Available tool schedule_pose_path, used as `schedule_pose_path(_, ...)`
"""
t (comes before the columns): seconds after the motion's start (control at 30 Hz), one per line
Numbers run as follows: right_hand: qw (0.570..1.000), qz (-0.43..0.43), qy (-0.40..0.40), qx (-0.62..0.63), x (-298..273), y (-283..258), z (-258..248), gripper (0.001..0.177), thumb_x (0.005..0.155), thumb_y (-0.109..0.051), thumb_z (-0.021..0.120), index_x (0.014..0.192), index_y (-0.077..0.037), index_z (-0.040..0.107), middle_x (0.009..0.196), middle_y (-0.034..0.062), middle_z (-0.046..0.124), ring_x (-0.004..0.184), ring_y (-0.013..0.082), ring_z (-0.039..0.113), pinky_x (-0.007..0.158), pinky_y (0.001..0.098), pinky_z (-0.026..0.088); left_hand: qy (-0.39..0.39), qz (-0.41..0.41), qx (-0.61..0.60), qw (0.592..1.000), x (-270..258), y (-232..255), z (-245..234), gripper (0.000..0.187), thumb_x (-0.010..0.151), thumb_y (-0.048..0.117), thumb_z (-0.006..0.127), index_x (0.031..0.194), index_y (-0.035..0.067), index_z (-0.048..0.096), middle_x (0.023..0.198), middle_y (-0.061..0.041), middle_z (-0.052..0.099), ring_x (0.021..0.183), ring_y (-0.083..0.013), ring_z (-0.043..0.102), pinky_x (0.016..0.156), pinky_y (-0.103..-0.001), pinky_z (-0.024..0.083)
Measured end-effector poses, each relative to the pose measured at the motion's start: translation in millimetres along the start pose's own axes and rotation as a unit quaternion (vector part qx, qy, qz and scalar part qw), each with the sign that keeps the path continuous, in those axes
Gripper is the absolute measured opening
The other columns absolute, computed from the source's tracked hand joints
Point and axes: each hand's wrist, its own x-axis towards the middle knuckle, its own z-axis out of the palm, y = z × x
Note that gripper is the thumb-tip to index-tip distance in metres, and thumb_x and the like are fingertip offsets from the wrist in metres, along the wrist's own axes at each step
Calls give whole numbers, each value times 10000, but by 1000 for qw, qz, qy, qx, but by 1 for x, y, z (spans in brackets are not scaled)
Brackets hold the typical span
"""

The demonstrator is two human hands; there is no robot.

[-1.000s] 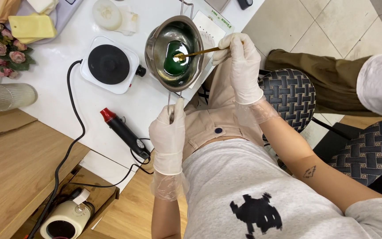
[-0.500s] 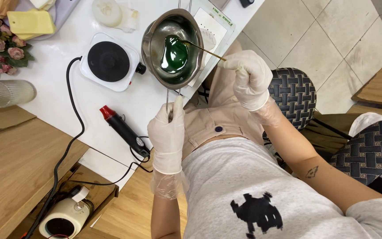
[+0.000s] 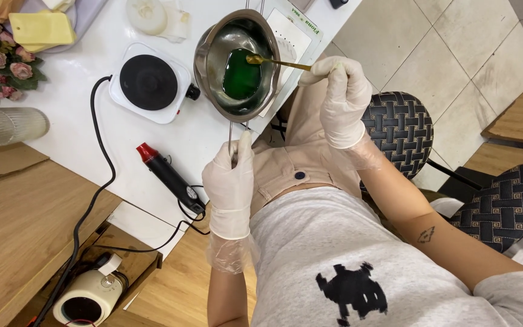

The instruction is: The person holds a melting pot of green melted wax and uses a spoon to ladle the wax into leaf-shaped molds on a tray, filling several molds one at a time. They then place a block of wax into the pot and use a heat gun to melt it.

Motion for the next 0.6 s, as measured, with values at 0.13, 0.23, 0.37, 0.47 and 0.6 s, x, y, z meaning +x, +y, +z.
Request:
schedule_pose_path(0.13, 995, 74, 24, 56, -1, 3, 2, 244, 1196, -222, 450, 1158, -12, 567, 1000, 122, 687, 875, 189, 708, 856, 354, 633, -7, -10, -19, 1000, -1, 1, -1, 297, 954, 281, 754, 797, 33, 707, 609, 13, 598, 567, -63, 508, 571, -235, 459)
schedule_pose_path(0.23, 995, 88, 18, 52, 0, 1, 3, 251, 1190, -225, 441, 1140, -13, 567, 956, 116, 690, 868, 190, 708, 855, 356, 634, -8, -3, -21, 1000, -2, -1, 0, 298, 959, 279, 751, 797, 34, 702, 610, 14, 592, 570, -63, 506, 571, -234, 458)
schedule_pose_path(0.37, 992, 106, 17, 65, -1, 2, 6, 266, 1191, -235, 431, 1133, -14, 566, 926, 114, 693, 841, 182, 699, 843, 346, 627, -6, 9, -1, 1000, 0, 0, -1, 301, 959, 282, 750, 798, 33, 697, 601, 11, 584, 554, -67, 500, 559, -237, 449)
schedule_pose_path(0.47, 991, 110, 28, 65, 0, 2, 8, 268, 1188, -239, 439, 1127, -13, 570, 921, 113, 691, 822, 180, 691, 823, 340, 618, -10, 2, -6, 1000, -1, 3, -2, 302, 959, 285, 748, 796, 34, 702, 602, 9, 598, 552, -68, 507, 558, -240, 452)
schedule_pose_path(0.6, 986, 136, 43, 83, 2, 1, 11, 269, 1184, -237, 455, 1120, -9, 582, 910, 111, 688, 813, 180, 683, 818, 336, 611, -11, -8, -13, 1000, -1, 3, -2, 303, 958, 290, 749, 801, 33, 710, 600, -2, 594, 556, -72, 501, 558, -246, 452)
